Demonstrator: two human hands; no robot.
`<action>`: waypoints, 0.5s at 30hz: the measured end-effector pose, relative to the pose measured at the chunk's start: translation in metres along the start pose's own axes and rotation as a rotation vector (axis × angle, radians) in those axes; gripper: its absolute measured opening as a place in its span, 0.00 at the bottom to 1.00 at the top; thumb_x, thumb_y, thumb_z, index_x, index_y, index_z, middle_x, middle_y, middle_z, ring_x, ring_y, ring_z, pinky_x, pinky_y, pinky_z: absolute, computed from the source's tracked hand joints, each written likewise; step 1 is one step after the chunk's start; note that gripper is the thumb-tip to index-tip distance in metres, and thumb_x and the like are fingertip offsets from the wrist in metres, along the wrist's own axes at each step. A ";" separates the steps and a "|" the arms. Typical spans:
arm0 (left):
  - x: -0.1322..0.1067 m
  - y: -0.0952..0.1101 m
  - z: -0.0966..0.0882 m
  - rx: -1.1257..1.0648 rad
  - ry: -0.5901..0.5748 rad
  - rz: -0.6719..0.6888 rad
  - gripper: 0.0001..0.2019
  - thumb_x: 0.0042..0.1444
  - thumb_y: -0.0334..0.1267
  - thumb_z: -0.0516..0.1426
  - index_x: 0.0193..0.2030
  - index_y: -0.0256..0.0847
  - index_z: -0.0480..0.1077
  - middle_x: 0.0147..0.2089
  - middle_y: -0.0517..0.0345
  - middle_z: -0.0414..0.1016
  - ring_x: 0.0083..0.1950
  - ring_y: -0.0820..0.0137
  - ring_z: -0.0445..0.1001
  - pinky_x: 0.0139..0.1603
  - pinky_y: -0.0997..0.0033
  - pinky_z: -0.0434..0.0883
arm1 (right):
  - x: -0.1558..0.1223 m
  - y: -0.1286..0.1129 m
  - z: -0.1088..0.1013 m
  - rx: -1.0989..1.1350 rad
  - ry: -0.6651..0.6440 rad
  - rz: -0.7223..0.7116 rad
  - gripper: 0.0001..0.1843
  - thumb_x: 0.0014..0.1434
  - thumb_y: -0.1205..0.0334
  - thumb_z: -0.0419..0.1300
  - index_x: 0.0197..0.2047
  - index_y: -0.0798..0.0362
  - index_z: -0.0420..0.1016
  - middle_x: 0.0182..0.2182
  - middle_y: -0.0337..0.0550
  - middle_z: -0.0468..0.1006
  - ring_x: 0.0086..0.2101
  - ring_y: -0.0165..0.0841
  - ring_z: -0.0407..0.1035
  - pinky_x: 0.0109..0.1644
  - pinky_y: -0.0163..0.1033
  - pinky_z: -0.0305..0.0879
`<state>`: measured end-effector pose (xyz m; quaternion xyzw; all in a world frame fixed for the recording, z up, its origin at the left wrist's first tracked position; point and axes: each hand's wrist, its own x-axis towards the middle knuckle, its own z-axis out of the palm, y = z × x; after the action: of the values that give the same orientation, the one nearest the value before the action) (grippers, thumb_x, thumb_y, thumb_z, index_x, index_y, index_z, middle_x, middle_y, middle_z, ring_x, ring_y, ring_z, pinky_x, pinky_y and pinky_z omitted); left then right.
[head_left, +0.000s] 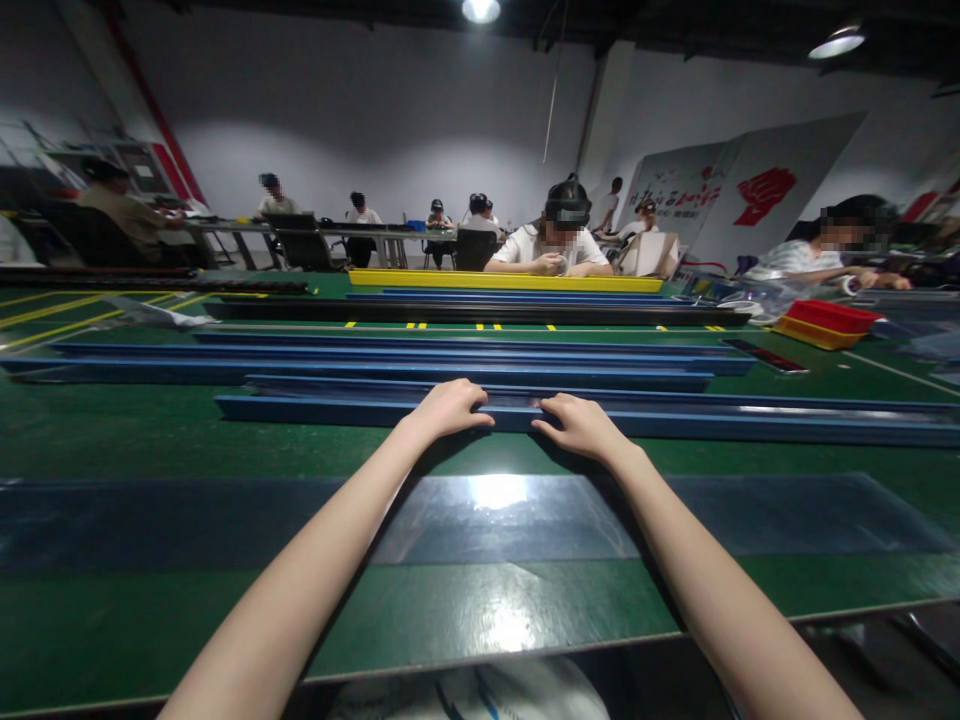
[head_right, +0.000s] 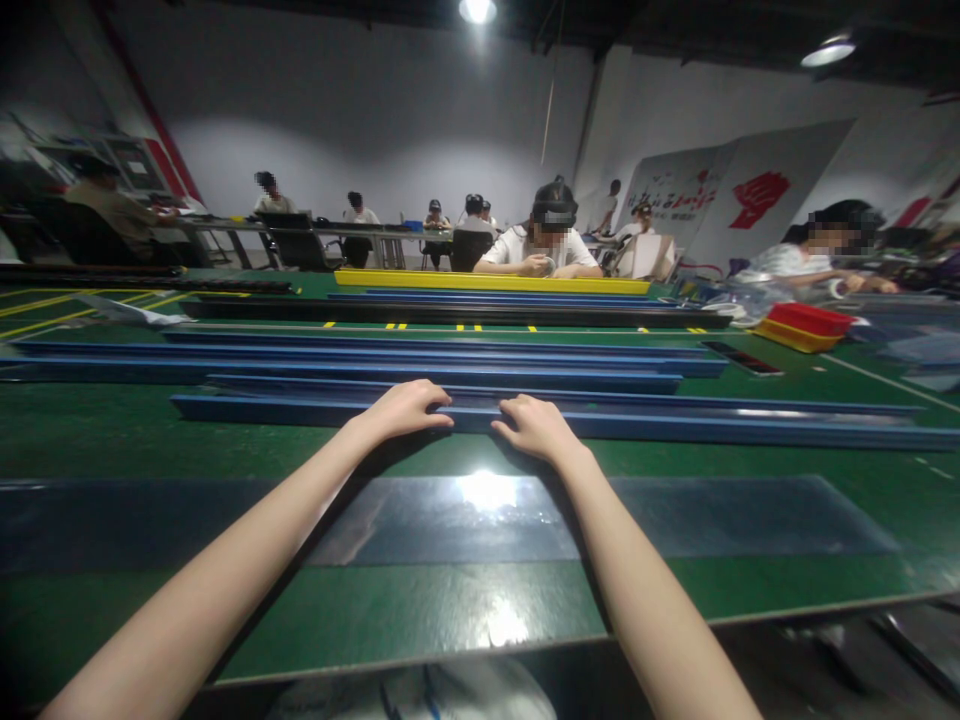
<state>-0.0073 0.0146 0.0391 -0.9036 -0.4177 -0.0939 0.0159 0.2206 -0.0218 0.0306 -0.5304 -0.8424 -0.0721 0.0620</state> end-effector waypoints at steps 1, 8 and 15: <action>0.000 0.000 0.000 0.000 0.000 -0.003 0.16 0.52 0.49 0.55 0.42 0.42 0.72 0.42 0.53 0.74 0.46 0.64 0.70 0.41 0.72 0.65 | 0.000 0.000 0.000 0.000 0.003 -0.003 0.18 0.60 0.53 0.49 0.46 0.53 0.71 0.44 0.49 0.75 0.43 0.37 0.68 0.40 0.35 0.59; 0.000 0.000 0.001 0.016 0.002 0.017 0.17 0.53 0.50 0.54 0.42 0.41 0.72 0.42 0.53 0.74 0.46 0.63 0.70 0.41 0.71 0.65 | 0.000 0.000 0.000 0.009 0.003 -0.007 0.18 0.60 0.54 0.49 0.46 0.53 0.71 0.43 0.49 0.75 0.43 0.37 0.68 0.40 0.35 0.59; 0.001 -0.001 0.003 0.001 0.029 0.044 0.15 0.52 0.47 0.56 0.42 0.40 0.72 0.42 0.53 0.74 0.47 0.64 0.69 0.44 0.71 0.65 | -0.002 0.001 0.002 0.023 0.029 -0.020 0.18 0.60 0.54 0.50 0.47 0.54 0.71 0.44 0.49 0.74 0.44 0.37 0.68 0.42 0.36 0.60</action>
<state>-0.0070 0.0162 0.0362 -0.9111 -0.3974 -0.1065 0.0242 0.2221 -0.0224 0.0288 -0.5201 -0.8474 -0.0709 0.0797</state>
